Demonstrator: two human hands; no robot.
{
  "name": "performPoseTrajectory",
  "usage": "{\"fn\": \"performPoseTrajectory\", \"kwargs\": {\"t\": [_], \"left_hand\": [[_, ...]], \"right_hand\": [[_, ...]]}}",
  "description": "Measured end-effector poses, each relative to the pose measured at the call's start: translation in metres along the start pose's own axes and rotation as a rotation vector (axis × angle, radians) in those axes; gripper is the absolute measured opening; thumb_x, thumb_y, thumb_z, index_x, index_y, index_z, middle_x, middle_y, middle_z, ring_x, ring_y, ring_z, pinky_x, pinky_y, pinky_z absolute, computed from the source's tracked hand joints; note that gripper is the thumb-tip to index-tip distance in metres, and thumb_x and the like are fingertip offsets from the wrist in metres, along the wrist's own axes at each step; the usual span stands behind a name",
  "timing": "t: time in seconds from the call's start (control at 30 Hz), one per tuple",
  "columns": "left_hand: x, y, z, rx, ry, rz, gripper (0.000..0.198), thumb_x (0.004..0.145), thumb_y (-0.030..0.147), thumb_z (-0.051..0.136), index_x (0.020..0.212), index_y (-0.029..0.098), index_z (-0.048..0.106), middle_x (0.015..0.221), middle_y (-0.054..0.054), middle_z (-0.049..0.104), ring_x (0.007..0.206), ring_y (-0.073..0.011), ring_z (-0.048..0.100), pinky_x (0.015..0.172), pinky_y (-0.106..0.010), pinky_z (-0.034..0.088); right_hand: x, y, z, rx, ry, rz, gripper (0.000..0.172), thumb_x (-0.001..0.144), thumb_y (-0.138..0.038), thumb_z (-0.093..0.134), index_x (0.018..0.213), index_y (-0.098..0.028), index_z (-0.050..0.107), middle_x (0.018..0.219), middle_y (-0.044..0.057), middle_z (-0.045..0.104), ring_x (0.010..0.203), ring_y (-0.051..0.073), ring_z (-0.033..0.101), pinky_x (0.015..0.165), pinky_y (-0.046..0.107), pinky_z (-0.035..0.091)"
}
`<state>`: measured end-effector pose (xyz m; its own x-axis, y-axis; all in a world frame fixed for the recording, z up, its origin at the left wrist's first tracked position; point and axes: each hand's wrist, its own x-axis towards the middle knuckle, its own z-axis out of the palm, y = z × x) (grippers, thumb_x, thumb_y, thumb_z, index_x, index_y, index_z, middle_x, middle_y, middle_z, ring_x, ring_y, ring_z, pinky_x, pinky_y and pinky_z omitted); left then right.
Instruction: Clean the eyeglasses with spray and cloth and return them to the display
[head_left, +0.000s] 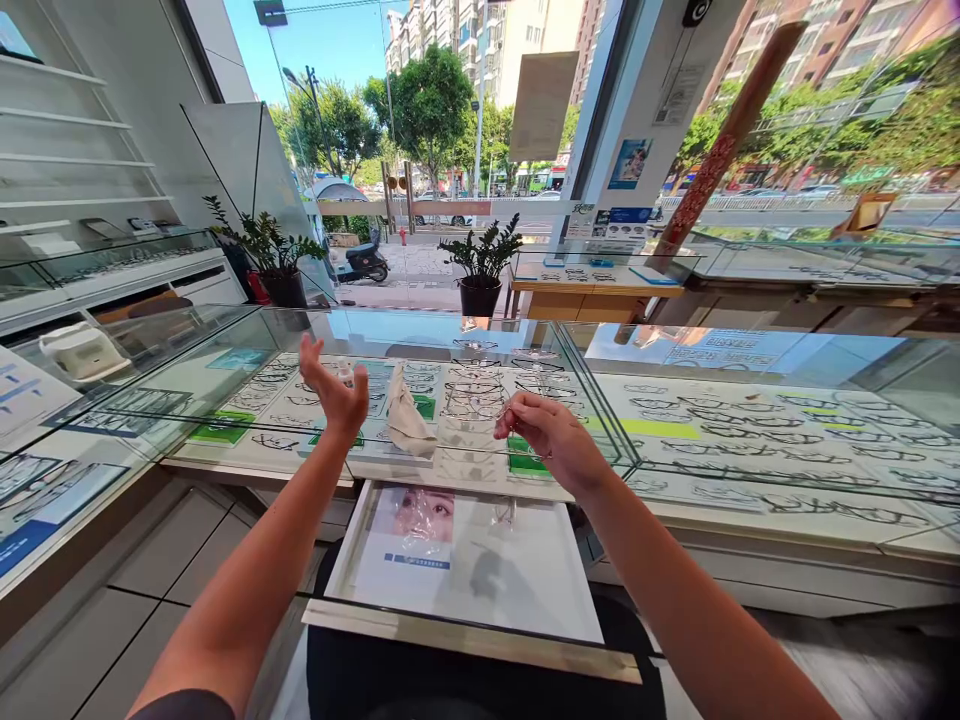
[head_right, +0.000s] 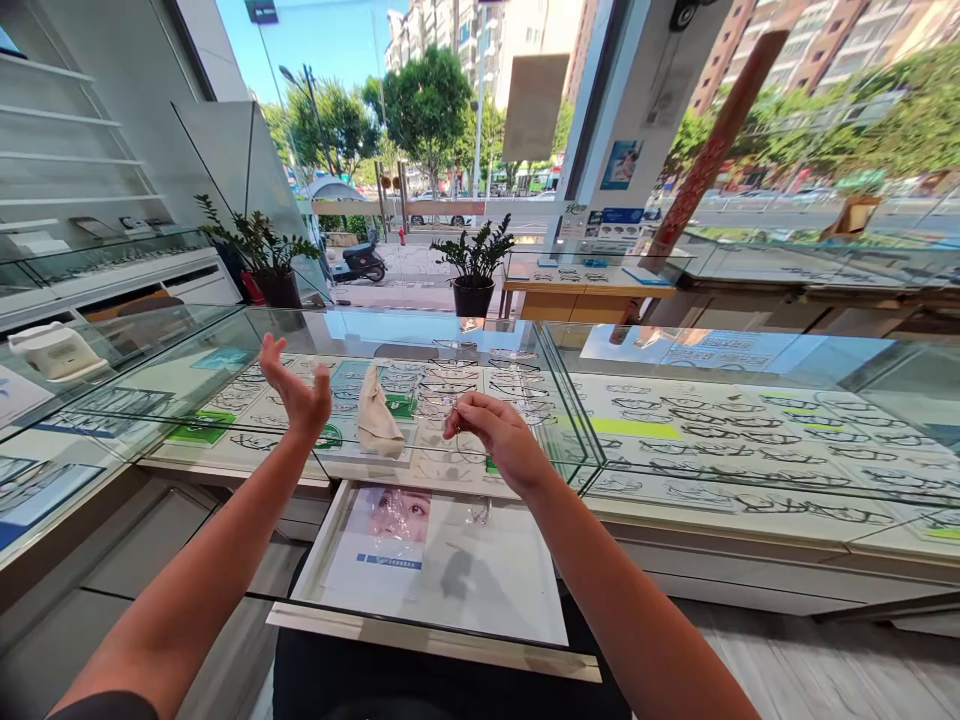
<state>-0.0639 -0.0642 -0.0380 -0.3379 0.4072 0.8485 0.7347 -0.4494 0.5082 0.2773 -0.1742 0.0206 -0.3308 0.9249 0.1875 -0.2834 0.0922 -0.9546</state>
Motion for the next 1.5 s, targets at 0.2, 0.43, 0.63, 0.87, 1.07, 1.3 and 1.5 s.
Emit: {"fn": "performPoseTrajectory", "kwargs": {"t": [0.2, 0.43, 0.63, 0.87, 1.07, 1.3, 1.5], "left_hand": [[0.011, 0.127, -0.022, -0.310, -0.472, 0.555, 0.089, 0.099, 0.070, 0.076, 0.168, 0.024, 0.046, 0.160, -0.019, 0.064, 0.149, -0.0362, 0.061, 0.125, -0.055, 0.049], [0.053, 0.185, -0.035, -0.425, -0.548, 0.640, 0.066, 0.096, 0.064, 0.087, 0.147, 0.027, 0.069, 0.119, -0.008, 0.083, 0.113, -0.0273, 0.077, 0.103, -0.045, 0.060], [0.078, 0.198, -0.051, -0.482, -0.485, 0.557, 0.056, 0.096, 0.060, 0.089, 0.138, 0.025, 0.075, 0.108, -0.005, 0.083, 0.100, -0.0203, 0.080, 0.090, -0.034, 0.063], [0.081, 0.197, -0.071, -0.437, -0.318, 0.370, 0.056, 0.093, 0.067, 0.088, 0.129, 0.026, 0.078, 0.107, -0.004, 0.081, 0.099, -0.0210, 0.079, 0.085, -0.036, 0.063], [0.078, 0.194, -0.075, -0.396, -0.316, 0.331, 0.051, 0.092, 0.066, 0.089, 0.128, 0.030, 0.080, 0.106, -0.004, 0.077, 0.097, -0.0212, 0.075, 0.086, -0.038, 0.064], [0.071, 0.196, -0.069, -0.393, -0.329, 0.333, 0.055, 0.091, 0.066, 0.090, 0.130, 0.028, 0.081, 0.106, -0.004, 0.076, 0.097, -0.0205, 0.072, 0.090, -0.037, 0.062], [0.073, 0.190, -0.071, -0.453, -0.375, 0.311, 0.056, 0.092, 0.064, 0.090, 0.135, 0.030, 0.080, 0.112, -0.005, 0.077, 0.101, -0.0213, 0.074, 0.086, -0.037, 0.062]], "right_hand": [[0.013, -0.039, -0.003, -0.193, -0.118, 0.037, 0.039, 0.090, -0.054, 0.084, 0.082, -0.018, 0.072, 0.084, 0.004, 0.072, 0.082, 0.018, 0.067, 0.086, 0.036, 0.053], [0.023, -0.109, 0.009, -0.401, -0.239, -0.105, 0.038, 0.094, -0.055, 0.081, 0.079, -0.021, 0.074, 0.080, 0.005, 0.074, 0.079, 0.018, 0.066, 0.082, 0.037, 0.054], [0.018, -0.147, 0.028, -0.589, -0.236, -0.258, 0.045, 0.101, -0.063, 0.073, 0.085, -0.021, 0.077, 0.086, 0.005, 0.075, 0.083, 0.018, 0.069, 0.085, 0.037, 0.058], [-0.008, -0.138, 0.026, -0.774, 0.021, -0.554, 0.067, 0.093, -0.060, 0.090, 0.147, -0.028, 0.067, 0.117, 0.006, 0.075, 0.113, 0.023, 0.071, 0.108, 0.042, 0.059], [-0.005, -0.114, 0.023, -0.733, 0.144, -0.659, 0.049, 0.096, -0.056, 0.088, 0.136, -0.032, 0.073, 0.114, 0.004, 0.073, 0.097, 0.019, 0.067, 0.100, 0.041, 0.059], [-0.005, -0.103, 0.021, -0.736, 0.245, -0.688, 0.051, 0.095, -0.060, 0.089, 0.136, -0.034, 0.076, 0.116, 0.005, 0.073, 0.092, 0.020, 0.064, 0.093, 0.041, 0.059], [0.001, -0.098, 0.012, -0.700, 0.221, -0.665, 0.049, 0.096, -0.058, 0.088, 0.138, -0.036, 0.076, 0.122, 0.003, 0.075, 0.099, 0.020, 0.070, 0.102, 0.043, 0.060]]}}
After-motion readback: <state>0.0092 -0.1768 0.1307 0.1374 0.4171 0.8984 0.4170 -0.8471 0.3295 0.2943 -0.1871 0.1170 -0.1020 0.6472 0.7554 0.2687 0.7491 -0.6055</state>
